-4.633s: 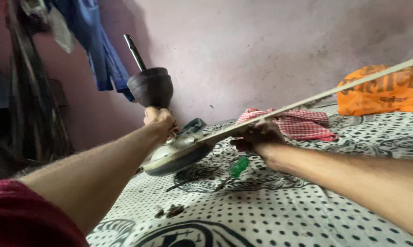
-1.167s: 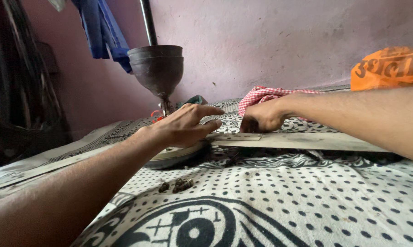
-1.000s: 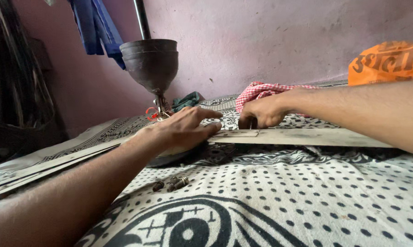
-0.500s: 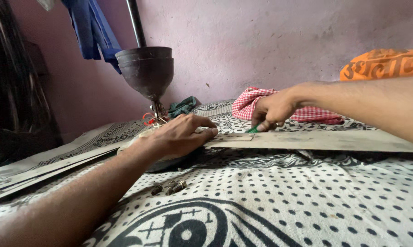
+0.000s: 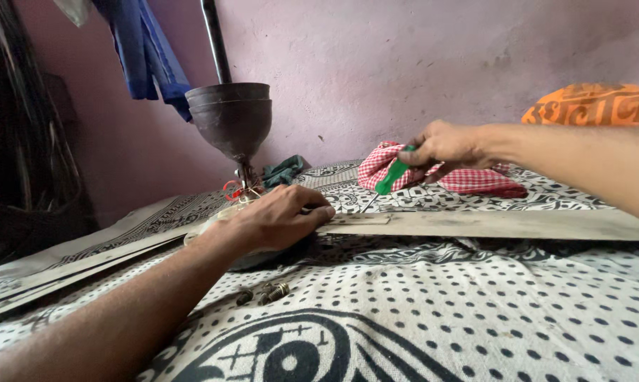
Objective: The person uses a green screwdriver to tighten screws that attach a fan blade to the motor housing. They hold the fan head with one hand while turning the screwdriver with the other, then reposition the blade and repeat the tightening process.
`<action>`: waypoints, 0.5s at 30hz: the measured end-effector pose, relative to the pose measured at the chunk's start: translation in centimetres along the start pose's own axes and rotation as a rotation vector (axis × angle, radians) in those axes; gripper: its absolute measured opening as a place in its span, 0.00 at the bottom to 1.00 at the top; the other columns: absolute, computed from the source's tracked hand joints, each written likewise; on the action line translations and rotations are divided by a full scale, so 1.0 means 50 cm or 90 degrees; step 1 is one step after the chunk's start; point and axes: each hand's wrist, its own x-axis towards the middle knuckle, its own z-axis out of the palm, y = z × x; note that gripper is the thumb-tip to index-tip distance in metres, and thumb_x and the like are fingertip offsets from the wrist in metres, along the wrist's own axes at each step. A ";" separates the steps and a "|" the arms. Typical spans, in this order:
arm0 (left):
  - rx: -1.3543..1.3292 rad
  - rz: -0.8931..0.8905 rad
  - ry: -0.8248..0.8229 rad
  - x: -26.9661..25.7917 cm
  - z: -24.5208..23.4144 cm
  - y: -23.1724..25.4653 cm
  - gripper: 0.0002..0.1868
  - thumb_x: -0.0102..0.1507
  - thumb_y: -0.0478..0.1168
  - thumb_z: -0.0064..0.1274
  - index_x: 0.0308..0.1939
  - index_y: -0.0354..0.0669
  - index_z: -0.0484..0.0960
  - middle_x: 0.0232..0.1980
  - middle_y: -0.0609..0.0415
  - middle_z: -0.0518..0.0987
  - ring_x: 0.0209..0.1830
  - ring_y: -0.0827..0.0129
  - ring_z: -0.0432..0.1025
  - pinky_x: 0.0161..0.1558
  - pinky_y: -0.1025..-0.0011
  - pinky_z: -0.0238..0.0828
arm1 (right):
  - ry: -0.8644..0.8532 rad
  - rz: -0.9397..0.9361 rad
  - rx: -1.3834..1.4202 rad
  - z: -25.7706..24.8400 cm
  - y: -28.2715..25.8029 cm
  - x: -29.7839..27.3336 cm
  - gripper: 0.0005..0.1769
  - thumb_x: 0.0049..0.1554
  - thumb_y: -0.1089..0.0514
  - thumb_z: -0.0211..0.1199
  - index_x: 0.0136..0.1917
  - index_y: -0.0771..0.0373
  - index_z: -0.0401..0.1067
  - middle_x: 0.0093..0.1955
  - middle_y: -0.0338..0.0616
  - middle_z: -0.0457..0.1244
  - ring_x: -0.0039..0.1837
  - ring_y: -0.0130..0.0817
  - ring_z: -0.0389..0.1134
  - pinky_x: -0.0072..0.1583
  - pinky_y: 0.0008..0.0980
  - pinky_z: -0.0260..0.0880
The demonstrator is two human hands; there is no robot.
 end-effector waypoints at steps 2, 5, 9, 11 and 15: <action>-0.019 0.007 0.019 0.000 0.001 -0.003 0.24 0.66 0.54 0.46 0.57 0.44 0.82 0.53 0.45 0.84 0.48 0.58 0.81 0.54 0.59 0.77 | 0.017 -0.041 0.069 0.017 -0.018 -0.006 0.20 0.60 0.51 0.64 0.51 0.72 0.76 0.43 0.52 0.69 0.41 0.38 0.68 0.43 0.37 0.74; -0.049 0.072 0.090 -0.005 -0.006 -0.016 0.20 0.63 0.45 0.51 0.56 0.41 0.83 0.54 0.45 0.85 0.51 0.58 0.81 0.55 0.60 0.77 | 0.062 -0.095 0.137 0.056 -0.060 -0.016 0.23 0.61 0.47 0.60 0.51 0.73 0.69 0.45 0.54 0.69 0.42 0.42 0.71 0.43 0.42 0.78; -0.080 0.170 0.166 -0.025 -0.024 -0.035 0.20 0.58 0.32 0.53 0.55 0.43 0.84 0.57 0.47 0.84 0.56 0.59 0.81 0.56 0.64 0.80 | 0.166 -0.155 0.190 0.100 -0.119 -0.031 0.22 0.61 0.44 0.54 0.55 0.66 0.60 0.46 0.57 0.67 0.43 0.48 0.73 0.43 0.49 0.81; -0.042 0.180 0.210 -0.053 -0.032 -0.044 0.17 0.56 0.31 0.58 0.49 0.43 0.86 0.59 0.48 0.83 0.55 0.57 0.80 0.53 0.64 0.80 | 0.189 -0.229 0.189 0.116 -0.149 -0.037 0.21 0.62 0.46 0.54 0.57 0.64 0.58 0.47 0.58 0.68 0.44 0.48 0.73 0.43 0.48 0.81; -0.006 0.168 0.260 -0.095 -0.048 -0.053 0.11 0.54 0.31 0.60 0.40 0.42 0.88 0.57 0.50 0.83 0.54 0.59 0.80 0.49 0.66 0.79 | 0.191 -0.353 0.189 0.151 -0.198 -0.042 0.16 0.61 0.55 0.56 0.58 0.66 0.62 0.47 0.57 0.68 0.43 0.47 0.75 0.42 0.45 0.81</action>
